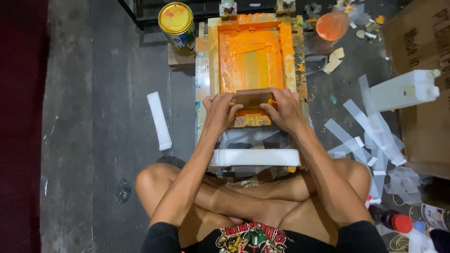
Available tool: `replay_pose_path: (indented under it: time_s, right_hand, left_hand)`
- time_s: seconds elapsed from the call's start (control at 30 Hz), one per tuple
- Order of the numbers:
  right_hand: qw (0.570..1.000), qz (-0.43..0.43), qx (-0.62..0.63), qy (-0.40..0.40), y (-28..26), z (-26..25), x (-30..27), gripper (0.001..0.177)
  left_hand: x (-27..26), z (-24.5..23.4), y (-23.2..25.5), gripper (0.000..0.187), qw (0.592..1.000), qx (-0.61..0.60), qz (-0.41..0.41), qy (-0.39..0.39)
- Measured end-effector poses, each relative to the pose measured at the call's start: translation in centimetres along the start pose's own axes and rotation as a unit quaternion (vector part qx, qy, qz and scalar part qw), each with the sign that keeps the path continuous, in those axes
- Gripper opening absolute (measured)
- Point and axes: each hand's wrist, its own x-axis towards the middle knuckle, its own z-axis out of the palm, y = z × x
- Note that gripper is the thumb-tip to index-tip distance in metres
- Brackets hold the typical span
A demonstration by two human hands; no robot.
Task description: The person sits cross-legged on the floor and uses a squeegee to spread orange ink across a screen printing frame. They then lift the frame to reveal a white rectangular object underneath, which they inspect and handle with their hands.
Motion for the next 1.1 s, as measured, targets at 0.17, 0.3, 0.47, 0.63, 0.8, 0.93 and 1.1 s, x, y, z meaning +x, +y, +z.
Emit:
replay_pose_path:
  time_s: [0.17, 0.3, 0.47, 0.63, 0.8, 0.93, 1.1]
  right_hand:
    - [1.000, 0.012, 0.016, -0.021, 1.1, -0.4, 3.5, 0.032]
    - [0.999, 0.006, 0.047, -0.015, 0.8, -1.7, 6.9, 0.031]
    - [0.998, -0.008, 0.009, 0.056, 4.7, 1.5, 10.0, 0.026]
    - [0.996, -0.005, 0.053, 0.075, 4.0, 1.1, 11.1, 0.018]
    - [0.997, -0.012, 0.020, 0.067, 3.6, 1.2, 8.8, 0.016]
    - [0.998, -0.008, 0.026, 0.063, 2.1, 0.8, 6.1, 0.016]
    - [0.998, -0.016, 0.030, 0.052, 0.0, -0.1, 2.3, 0.020]
  left_hand:
    - [3.4, 0.3, -1.4, 0.029, 0.999, 0.031, 0.005, 0.009]
    - [6.4, 0.9, -3.1, 0.033, 0.999, 0.046, 0.014, 0.024]
    - [10.5, 1.6, -3.8, 0.028, 0.997, 0.027, 0.027, 0.074]
    - [11.9, 1.8, -3.7, 0.032, 0.995, 0.054, 0.016, 0.088]
    - [9.6, 2.0, -3.8, 0.032, 0.995, 0.054, 0.026, 0.082]
    - [6.7, 1.2, -2.3, 0.029, 0.994, 0.084, 0.026, 0.065]
    - [2.4, 1.9, -2.6, 0.029, 0.997, 0.073, 0.020, 0.031]
